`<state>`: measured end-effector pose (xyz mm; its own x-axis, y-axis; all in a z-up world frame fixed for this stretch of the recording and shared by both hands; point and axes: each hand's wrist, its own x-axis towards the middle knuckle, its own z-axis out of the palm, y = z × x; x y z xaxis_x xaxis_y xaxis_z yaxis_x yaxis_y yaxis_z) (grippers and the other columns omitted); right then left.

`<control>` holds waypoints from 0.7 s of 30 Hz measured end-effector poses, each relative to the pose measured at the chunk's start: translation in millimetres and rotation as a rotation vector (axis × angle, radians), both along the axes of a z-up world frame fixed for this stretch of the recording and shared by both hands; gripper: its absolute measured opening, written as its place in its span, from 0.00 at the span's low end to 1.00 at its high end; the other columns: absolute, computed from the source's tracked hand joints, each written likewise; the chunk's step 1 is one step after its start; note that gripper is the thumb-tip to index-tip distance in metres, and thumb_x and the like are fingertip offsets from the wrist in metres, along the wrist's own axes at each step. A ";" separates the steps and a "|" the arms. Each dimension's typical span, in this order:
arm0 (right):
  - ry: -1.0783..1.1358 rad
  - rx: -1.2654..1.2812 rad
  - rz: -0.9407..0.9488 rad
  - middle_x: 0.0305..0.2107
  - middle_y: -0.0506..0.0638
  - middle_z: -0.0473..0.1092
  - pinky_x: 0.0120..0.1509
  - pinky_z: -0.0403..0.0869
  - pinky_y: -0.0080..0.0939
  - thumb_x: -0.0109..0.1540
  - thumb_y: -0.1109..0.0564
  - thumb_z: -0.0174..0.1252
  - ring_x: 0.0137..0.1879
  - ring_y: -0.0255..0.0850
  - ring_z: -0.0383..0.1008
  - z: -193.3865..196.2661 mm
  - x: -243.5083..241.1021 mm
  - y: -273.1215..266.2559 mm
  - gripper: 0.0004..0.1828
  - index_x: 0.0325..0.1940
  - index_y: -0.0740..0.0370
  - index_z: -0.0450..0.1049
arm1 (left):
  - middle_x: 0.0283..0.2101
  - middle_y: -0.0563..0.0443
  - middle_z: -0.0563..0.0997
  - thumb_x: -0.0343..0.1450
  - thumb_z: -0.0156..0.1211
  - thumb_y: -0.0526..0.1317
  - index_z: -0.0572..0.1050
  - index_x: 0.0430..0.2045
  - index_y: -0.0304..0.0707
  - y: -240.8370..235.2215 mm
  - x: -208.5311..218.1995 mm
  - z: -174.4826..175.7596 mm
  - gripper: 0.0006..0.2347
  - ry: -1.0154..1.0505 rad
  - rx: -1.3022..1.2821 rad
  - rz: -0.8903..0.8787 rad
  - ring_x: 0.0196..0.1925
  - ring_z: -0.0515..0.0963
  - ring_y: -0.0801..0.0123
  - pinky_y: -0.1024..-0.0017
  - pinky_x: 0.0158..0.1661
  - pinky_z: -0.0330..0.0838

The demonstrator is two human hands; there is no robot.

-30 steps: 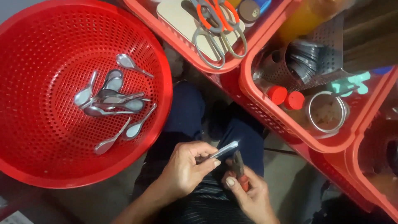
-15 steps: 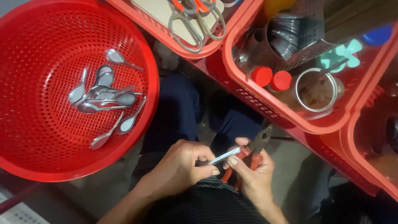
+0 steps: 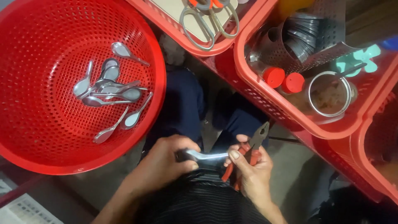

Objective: Using a pair of pliers to bend and shape the handle of a metal spoon in a kitchen environment.

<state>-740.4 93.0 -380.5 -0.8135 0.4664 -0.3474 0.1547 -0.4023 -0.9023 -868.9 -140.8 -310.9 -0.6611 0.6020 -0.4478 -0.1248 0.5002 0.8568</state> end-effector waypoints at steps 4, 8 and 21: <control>-0.007 -0.078 -0.056 0.39 0.62 0.78 0.41 0.85 0.48 0.65 0.70 0.69 0.32 0.50 0.80 -12.1 8.6 3.3 0.27 0.69 0.73 0.74 | 0.29 0.55 0.81 0.71 0.78 0.30 0.89 0.44 0.35 -19.1 17.3 -45.9 0.09 -0.262 0.247 0.463 0.22 0.75 0.76 0.76 0.22 0.67; 0.045 0.130 -0.036 0.36 0.61 0.79 0.43 0.84 0.46 0.63 0.67 0.72 0.34 0.48 0.82 7.4 14.8 2.1 0.29 0.68 0.69 0.74 | 0.22 0.37 0.86 0.77 0.67 0.40 0.84 0.53 0.32 -5.2 18.9 -41.7 0.13 -0.394 0.122 0.474 0.23 0.87 0.63 0.69 0.19 0.81; 0.160 0.550 0.223 0.46 0.56 0.90 0.62 0.89 0.38 0.57 0.59 0.82 0.48 0.39 0.90 4.5 44.4 9.0 0.34 0.65 0.72 0.81 | 0.30 0.43 0.88 0.68 0.58 0.25 0.85 0.54 0.36 29.9 -5.3 0.1 0.21 -0.202 0.146 0.467 0.28 0.90 0.67 0.72 0.28 0.89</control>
<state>-695.9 102.0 -376.0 -0.9343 0.3551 0.0302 0.0271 0.1555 -0.9875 -874.2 -110.9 -310.8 -0.7832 0.3293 -0.5275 -0.4755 0.2295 0.8493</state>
